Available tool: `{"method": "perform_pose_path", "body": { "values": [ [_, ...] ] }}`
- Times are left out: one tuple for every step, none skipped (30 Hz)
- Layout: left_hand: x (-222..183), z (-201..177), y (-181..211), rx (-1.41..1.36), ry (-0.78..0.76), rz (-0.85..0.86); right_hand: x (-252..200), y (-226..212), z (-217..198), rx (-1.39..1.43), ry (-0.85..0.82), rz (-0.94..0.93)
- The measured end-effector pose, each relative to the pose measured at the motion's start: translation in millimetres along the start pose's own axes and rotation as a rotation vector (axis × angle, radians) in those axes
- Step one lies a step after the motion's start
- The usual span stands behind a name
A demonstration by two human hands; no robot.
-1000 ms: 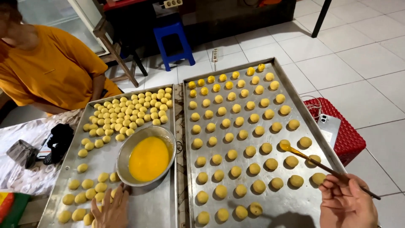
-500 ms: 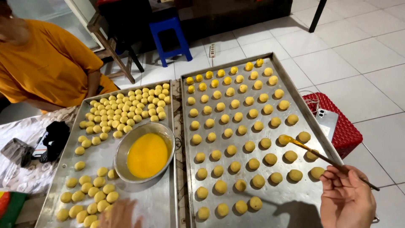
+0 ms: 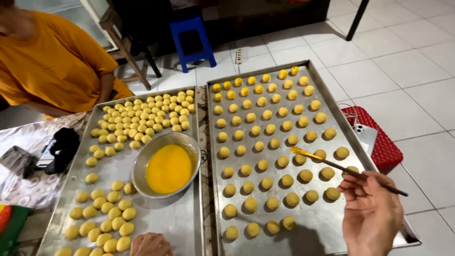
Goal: Glazing small round dough balls with egg wash using a brush on a baking tray.
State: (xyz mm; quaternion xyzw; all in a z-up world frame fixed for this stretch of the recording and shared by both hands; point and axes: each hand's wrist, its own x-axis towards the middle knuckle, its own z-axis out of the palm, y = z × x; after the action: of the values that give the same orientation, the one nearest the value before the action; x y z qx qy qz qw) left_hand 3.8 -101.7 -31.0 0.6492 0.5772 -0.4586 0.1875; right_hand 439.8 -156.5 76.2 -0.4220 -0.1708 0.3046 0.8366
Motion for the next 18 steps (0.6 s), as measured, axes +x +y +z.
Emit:
{"method": "perform_pose_path", "body": {
  "values": [
    [-3.8,2.1,-5.1,0.042,0.004,0.042,-3.9,6.1,5.3,-0.002,-0.044,0.009],
    [-7.5,3.9,-9.8,0.084,0.008,0.085,-7.5,12.2,10.5,-0.004,-0.088,0.018],
    [-14.1,6.5,-12.7,0.082,0.008,0.080,-12.4,20.4,17.5,-0.001,-0.091,0.020],
    [-20.6,9.0,-15.2,0.039,0.015,0.040,-17.0,28.5,24.5,0.026,-0.143,0.057],
    [-26.9,10.9,-17.7,-0.004,0.023,0.000,-21.4,36.4,31.7,0.052,-0.194,0.093],
    [56.2,47.2,-25.3,-0.006,0.024,-0.004,-27.3,46.7,40.3,0.056,-0.197,0.094],
    [122.0,91.3,-44.6,-0.028,0.178,-0.104,-33.1,56.8,48.2,0.055,-0.239,0.113],
    [169.9,131.6,-77.5,-0.051,0.332,-0.202,-38.3,66.9,56.1,0.054,-0.281,0.133],
    [144.4,119.7,-81.6,-0.048,0.331,-0.203,-46.7,74.5,64.6,0.055,-0.278,0.134],
    [118.8,107.5,-85.3,-0.115,0.244,-0.189,-54.7,81.9,73.0,0.039,-0.305,0.186],
    [95.1,91.6,-89.7,-0.182,0.165,-0.176,-61.0,89.4,83.0,0.028,-0.335,0.232],
    [131.4,75.2,-97.6,-0.180,0.171,-0.178,-65.6,95.3,89.6,0.034,-0.335,0.228],
    [163.6,75.9,-101.8,-0.190,0.292,-0.147,-72.4,101.0,93.7,-0.014,-0.387,0.237],
    [195.1,88.4,-101.7,-0.199,0.412,-0.115,-79.3,106.6,98.2,-0.062,-0.439,0.246],
    [198.5,114.5,-113.8,-0.209,0.547,-0.086,-82.7,112.6,107.2,-0.103,-0.497,0.244],
    [200.1,138.7,-129.2,-0.219,0.681,-0.057,-86.6,118.8,116.3,-0.145,-0.555,0.242],
    [193.6,174.0,-144.5,-0.230,0.797,-0.029,-96.9,125.0,120.4,-0.194,-0.612,0.256],
    [157.2,146.4,-115.5,-0.234,0.788,-0.036,-103.4,129.0,123.7,-0.195,-0.617,0.266]
  ]
}}
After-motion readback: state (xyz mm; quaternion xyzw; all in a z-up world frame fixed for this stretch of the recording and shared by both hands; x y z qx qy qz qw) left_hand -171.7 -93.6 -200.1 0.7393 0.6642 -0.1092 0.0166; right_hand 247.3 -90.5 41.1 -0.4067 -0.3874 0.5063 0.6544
